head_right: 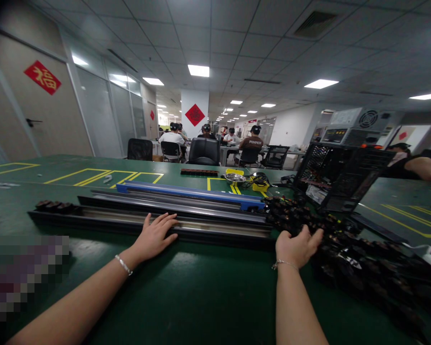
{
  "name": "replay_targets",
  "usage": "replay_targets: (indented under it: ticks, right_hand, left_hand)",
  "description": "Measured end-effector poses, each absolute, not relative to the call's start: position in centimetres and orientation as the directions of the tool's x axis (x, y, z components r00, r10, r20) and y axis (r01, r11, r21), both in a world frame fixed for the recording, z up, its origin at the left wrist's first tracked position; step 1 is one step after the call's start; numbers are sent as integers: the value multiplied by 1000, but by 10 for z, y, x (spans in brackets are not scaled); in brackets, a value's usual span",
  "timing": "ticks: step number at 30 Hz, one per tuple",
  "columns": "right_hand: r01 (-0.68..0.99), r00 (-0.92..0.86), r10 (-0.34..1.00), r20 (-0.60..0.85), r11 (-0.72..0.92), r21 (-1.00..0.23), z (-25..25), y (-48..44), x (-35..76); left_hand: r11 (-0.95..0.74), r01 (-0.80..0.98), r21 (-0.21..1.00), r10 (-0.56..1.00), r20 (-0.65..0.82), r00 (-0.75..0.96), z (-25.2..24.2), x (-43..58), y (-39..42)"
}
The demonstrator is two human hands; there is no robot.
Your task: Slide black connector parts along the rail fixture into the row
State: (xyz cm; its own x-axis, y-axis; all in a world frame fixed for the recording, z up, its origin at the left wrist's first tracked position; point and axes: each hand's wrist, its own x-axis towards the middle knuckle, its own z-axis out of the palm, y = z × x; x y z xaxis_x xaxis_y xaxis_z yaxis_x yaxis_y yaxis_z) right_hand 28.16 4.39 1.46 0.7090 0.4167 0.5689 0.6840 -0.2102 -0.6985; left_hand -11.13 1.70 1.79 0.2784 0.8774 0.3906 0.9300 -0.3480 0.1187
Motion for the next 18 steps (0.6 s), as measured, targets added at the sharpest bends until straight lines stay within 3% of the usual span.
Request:
replay_targets:
  ticks: [3,7,10,14,16,18]
  right_hand:
    - [840,491,611,622,-143,-523,15,50,264]
    - [934,274,813,513,-99,-343,10,55,251]
    - [947,243,857,454,-108,-303,9,55,251]
    - [949,244,853,461,-113,-293,10,53,253]
    - [945,257,850,459,-121,-305,12,53,253]
    - [935,284,847,450,-141,-324,14,52,252]
  left_hand:
    - [-285,949,137,873,446,198,18,-117,20]
    - [9,972,233,816,560,-142,23,-144,28]
    - [221,907,359,701,588,-404,26,-180,30]
    - [418,681,601,527,450,-721,23,-227,32]
    - [458,558,692,480,335,-811,19,-246,35]
    - [475,533,700,487,295,-822,14,-261,38]
